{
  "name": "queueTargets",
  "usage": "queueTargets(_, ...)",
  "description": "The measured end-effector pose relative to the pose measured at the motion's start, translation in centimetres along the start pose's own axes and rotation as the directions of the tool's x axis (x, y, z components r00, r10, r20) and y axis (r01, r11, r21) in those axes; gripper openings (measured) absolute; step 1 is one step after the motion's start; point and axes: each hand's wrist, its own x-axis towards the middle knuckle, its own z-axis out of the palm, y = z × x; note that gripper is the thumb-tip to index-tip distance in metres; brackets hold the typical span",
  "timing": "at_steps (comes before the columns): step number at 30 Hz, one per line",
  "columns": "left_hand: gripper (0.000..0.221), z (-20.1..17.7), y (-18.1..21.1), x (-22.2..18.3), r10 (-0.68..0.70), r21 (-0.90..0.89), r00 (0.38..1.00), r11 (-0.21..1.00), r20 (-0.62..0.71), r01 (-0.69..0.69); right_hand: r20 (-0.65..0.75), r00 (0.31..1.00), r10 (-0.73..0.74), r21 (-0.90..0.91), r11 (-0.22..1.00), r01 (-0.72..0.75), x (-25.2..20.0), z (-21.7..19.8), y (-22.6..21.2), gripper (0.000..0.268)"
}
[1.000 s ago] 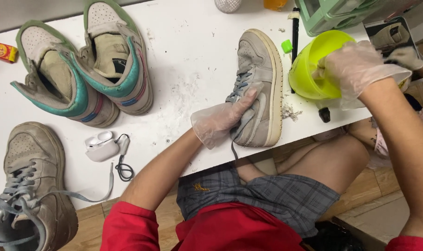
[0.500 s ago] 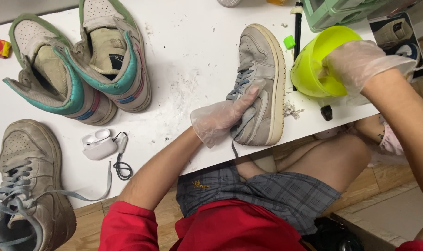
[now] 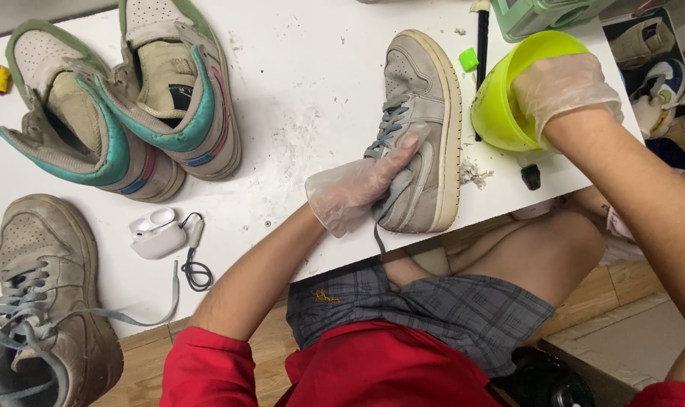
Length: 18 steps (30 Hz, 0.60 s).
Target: Scrubbing the sole of a sneaker with a toothbrush and cleaning paste to remove dirt and stains.
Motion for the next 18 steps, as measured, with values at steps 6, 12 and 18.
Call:
queueTargets(6, 0.106, 0.2, 0.6, -0.5, 0.031, 0.068, 0.999, 0.997, 0.018, -0.032, -0.063, 0.998, 0.002, -0.124, 0.992, -0.010, -1.1, 0.2, 0.9, 0.027)
queueTargets(12, 0.122, 0.4, 0.7, -0.5, -0.041, -0.003, 0.999, 0.999, 0.032, 0.041, -0.112, 0.993, 0.026, 0.001, 1.000, -0.026, -3.7, 3.8, 5.5, 0.058)
queueTargets(18, 0.125, 0.9, 0.8, -0.5, -0.035, -0.074, 0.997, 0.997, -0.062, 0.031, -0.705, 0.631, 0.324, 0.567, 0.791, 0.228, -5.2, 12.2, 5.9, 0.053)
